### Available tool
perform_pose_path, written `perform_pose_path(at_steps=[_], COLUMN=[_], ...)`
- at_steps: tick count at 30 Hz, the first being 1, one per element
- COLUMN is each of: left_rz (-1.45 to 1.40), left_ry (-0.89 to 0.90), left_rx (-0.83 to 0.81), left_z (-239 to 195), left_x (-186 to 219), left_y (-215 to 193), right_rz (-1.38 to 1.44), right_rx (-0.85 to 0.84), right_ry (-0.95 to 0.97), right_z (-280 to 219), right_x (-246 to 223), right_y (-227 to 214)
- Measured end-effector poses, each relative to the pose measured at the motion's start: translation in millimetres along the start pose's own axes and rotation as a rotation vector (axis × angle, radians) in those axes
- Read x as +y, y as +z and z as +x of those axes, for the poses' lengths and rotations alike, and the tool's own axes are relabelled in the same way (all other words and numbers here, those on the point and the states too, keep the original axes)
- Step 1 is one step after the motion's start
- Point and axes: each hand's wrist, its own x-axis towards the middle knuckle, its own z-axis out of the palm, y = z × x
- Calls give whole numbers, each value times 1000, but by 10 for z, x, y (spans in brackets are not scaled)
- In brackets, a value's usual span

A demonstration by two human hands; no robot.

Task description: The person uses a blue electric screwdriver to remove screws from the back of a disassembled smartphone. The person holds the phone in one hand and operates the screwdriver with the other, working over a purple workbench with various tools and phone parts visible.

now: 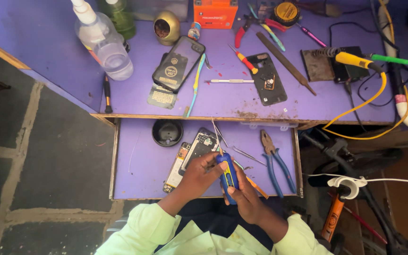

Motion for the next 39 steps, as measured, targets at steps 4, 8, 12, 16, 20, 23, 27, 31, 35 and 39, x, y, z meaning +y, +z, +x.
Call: perform_pose_path(at_steps=[4, 8, 12, 16, 20, 23, 27, 31, 35, 39], left_rz=[3, 25, 46, 77, 47, 40, 32, 43, -1, 9], left_ry=[-12, -8, 19, 5, 18, 20, 28, 25, 22, 16], left_rx=[3, -6, 0, 6, -10, -6, -1, 7, 13, 17], left_z=[10, 5, 2, 12, 3, 8, 5, 6, 2, 8], left_x=[1, 8, -5, -25, -53, -67, -86, -100, -141, -161], left_y=[2, -8, -15, -26, -36, -35, -38, -39, -34, -38], right_rz=[-26, -38, -74, -103, -83, -89, -115, -119, -143, -136], right_rx=[1, 0, 5, 6, 6, 3, 5, 3, 5, 4], right_ry=[-6, -7, 1, -10, 14, -16, -22, -49, -44, -22], right_z=[-4, 3, 0, 7, 3, 2, -4, 1, 0, -13], right_x=[-33, -65, -87, -97, -76, -66, -65, -78, -83, -86], right_y=[-11, -9, -11, -22, -18, -17, -6, 1, -5, -9])
